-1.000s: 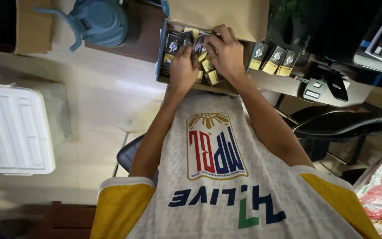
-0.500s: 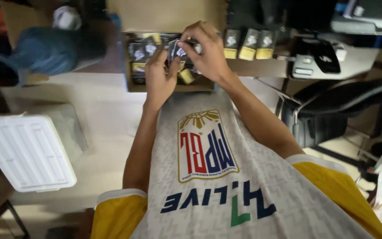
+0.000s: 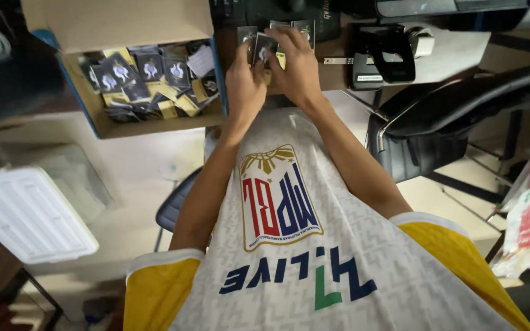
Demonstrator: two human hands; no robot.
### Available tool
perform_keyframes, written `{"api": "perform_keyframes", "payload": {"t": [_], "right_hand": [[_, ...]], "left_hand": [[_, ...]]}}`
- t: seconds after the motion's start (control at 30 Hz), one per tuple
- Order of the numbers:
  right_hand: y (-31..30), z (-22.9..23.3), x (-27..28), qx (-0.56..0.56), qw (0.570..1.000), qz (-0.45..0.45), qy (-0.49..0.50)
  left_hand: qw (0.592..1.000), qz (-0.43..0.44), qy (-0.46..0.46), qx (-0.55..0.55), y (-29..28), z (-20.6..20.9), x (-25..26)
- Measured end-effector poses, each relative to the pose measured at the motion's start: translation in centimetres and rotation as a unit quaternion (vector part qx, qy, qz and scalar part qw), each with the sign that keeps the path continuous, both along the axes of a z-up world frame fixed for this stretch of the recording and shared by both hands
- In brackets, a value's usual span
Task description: The person is seen picking up small vouchers from a box, inspecting them and then sorting them on a table in an office environment.
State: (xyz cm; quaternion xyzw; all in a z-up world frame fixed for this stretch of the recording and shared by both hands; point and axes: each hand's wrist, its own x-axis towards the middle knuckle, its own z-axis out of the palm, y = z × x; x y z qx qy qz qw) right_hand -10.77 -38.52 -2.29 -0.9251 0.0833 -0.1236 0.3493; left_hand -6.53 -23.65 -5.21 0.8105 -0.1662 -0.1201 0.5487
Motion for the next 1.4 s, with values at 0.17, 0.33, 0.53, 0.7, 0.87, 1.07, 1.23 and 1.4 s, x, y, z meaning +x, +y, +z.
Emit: {"api": "perform_keyframes", "payload": {"t": [0.17, 0.33, 0.53, 0.7, 0.87, 1.07, 1.23, 1.4], "right_hand": [[-1.4, -4.5, 1.3, -0.029, 0.995, 0.070, 0.072], [-1.6, -5.8, 2.4, -0.096, 0.985, 0.129, 0.056], [-1.9, -5.5, 2.7, -0.153, 0.979, 0.132, 0.039], [-2.3, -5.3, 3.4, -0.149, 0.979, 0.140, 0.023], [-2.4, -6.3, 3.6, -0.153, 0.977, 0.151, 0.009], [-1.0, -2.5, 3.9, -0.138, 0.981, 0.136, -0.025], [2.2, 1.4, 5.3, -0.123, 0.983, 0.117, -0.066], [8.7, 4.6, 6.8, -0.014, 0.978, 0.188, -0.084]], "left_hand": [[0.992, 0.073, -0.034, 0.099, -1.7, -5.7, 0.2], [0.973, 0.111, 0.012, 0.203, -3.0, -4.4, 0.6], [0.943, 0.111, -0.034, 0.310, -3.8, -4.6, -0.1], [0.937, 0.101, -0.026, 0.333, -4.0, -5.1, 0.3], [0.951, 0.096, -0.018, 0.292, -3.5, -5.0, 0.4], [0.979, 0.084, -0.060, 0.177, -1.1, -1.5, -0.4], [0.994, 0.052, -0.071, 0.062, 3.1, 5.5, -0.4], [0.987, 0.144, -0.073, 0.026, 9.0, 7.9, 0.8]]}}
